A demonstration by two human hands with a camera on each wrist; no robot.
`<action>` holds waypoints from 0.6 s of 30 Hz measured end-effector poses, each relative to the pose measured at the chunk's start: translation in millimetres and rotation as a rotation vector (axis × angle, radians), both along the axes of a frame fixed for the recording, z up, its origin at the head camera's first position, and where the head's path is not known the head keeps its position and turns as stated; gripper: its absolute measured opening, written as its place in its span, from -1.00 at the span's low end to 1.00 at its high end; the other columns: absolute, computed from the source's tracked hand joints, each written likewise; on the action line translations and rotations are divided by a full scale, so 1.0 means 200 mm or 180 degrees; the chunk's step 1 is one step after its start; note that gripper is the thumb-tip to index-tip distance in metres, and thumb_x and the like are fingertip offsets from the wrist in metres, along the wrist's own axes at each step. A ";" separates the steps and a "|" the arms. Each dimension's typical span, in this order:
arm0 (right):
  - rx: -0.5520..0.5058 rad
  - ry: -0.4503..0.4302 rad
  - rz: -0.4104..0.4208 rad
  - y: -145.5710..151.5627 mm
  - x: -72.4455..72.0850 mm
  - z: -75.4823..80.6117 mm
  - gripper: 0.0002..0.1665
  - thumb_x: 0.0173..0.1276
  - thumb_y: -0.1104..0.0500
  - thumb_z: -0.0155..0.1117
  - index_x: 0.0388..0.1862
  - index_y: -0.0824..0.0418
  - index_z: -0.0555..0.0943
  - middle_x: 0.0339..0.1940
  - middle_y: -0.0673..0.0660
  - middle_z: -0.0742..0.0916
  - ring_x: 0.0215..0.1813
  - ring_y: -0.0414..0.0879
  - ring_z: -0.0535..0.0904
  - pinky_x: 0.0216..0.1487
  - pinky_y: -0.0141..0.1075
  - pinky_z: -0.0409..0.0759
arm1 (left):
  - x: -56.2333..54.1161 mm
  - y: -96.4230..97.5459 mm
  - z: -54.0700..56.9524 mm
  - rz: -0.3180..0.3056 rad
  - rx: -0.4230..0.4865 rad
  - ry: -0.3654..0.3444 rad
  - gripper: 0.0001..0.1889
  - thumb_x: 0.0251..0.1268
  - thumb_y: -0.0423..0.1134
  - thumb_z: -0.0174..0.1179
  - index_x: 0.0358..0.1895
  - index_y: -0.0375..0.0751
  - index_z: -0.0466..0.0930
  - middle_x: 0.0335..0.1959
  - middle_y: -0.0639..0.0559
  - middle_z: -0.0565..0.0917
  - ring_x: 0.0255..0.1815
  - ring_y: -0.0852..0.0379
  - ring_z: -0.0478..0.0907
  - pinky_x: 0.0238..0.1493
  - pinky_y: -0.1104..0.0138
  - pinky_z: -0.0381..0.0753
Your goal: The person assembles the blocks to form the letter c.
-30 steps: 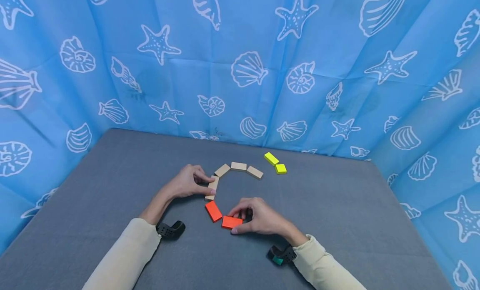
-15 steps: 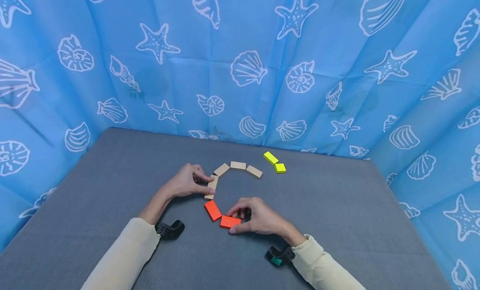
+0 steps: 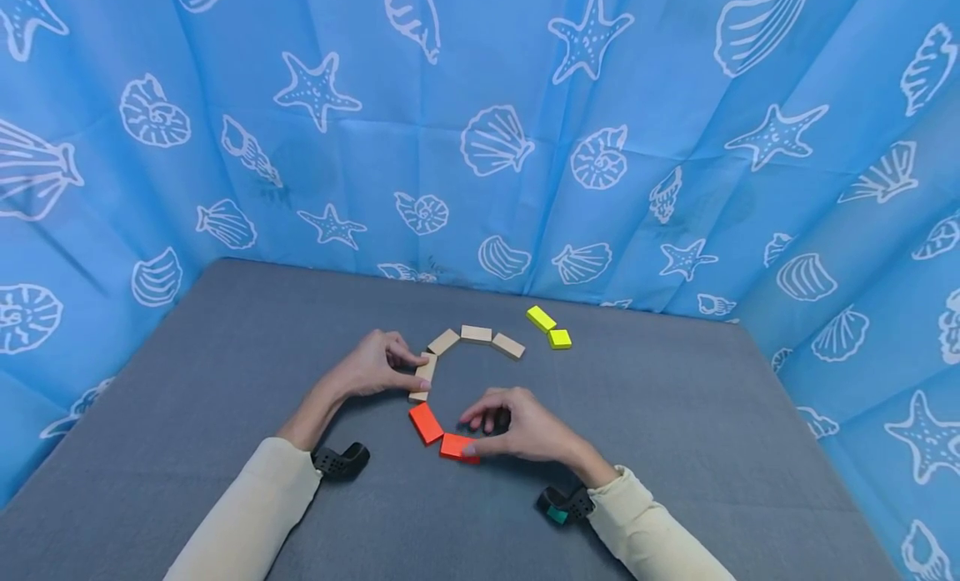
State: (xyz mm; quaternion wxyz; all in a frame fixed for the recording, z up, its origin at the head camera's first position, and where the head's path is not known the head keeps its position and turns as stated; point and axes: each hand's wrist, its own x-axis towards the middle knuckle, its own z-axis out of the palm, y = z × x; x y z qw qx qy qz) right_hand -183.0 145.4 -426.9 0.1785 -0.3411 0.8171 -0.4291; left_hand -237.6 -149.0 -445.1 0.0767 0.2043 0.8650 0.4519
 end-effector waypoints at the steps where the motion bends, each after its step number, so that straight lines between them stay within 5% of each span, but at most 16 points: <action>1: -0.0029 0.0038 -0.0048 0.01 -0.01 0.01 -0.60 0.23 0.08 0.58 0.03 0.15 0.76 -0.23 0.03 0.71 -0.23 -0.09 0.59 -0.22 -0.34 0.52 | 0.00 0.00 0.00 0.0002 0.0003 -0.0005 -0.53 -0.02 0.00 0.61 -0.01 -0.08 0.82 -0.34 0.02 0.61 -0.29 0.05 0.46 -0.24 0.19 0.42; 5: -0.0127 0.0226 -0.0419 0.09 -0.08 0.04 -0.64 0.28 0.13 0.54 0.01 0.23 0.75 -0.26 0.05 0.71 -0.25 -0.09 0.57 -0.23 -0.33 0.53 | 0.00 0.01 0.00 0.0005 0.0003 -0.0033 -0.54 -0.01 -0.01 0.61 -0.01 -0.09 0.82 -0.34 0.02 0.60 -0.30 0.05 0.44 -0.25 0.19 0.40; 9: -0.0184 0.0505 -0.1104 0.17 -0.20 0.06 -0.67 0.30 0.19 0.51 -0.01 0.32 0.74 -0.25 0.09 0.73 -0.23 -0.05 0.61 -0.21 -0.30 0.55 | 0.00 0.00 0.00 -0.0007 0.0006 -0.0026 -0.55 -0.01 -0.03 0.61 -0.01 -0.09 0.82 -0.33 0.02 0.61 -0.28 0.05 0.46 -0.23 0.19 0.42; 14: -0.0019 0.0944 -0.2030 0.26 -0.39 0.06 -0.61 0.30 0.20 0.51 0.04 0.37 0.71 -0.14 0.26 0.76 -0.10 0.12 0.66 -0.09 -0.14 0.58 | 0.01 0.00 0.00 -0.0010 0.0002 -0.0021 -0.55 -0.01 -0.04 0.61 -0.01 -0.09 0.82 -0.32 0.02 0.61 -0.27 0.05 0.47 -0.23 0.19 0.43; 18: 0.0221 0.0933 -0.2437 0.31 -0.50 0.03 -0.51 0.32 0.14 0.49 0.15 0.37 0.67 0.02 0.32 0.73 0.04 0.19 0.63 0.05 0.02 0.54 | 0.01 0.01 0.00 -0.0006 0.0004 -0.0057 -0.55 -0.01 -0.03 0.61 -0.01 -0.09 0.82 -0.32 0.01 0.60 -0.27 0.04 0.47 -0.25 0.19 0.42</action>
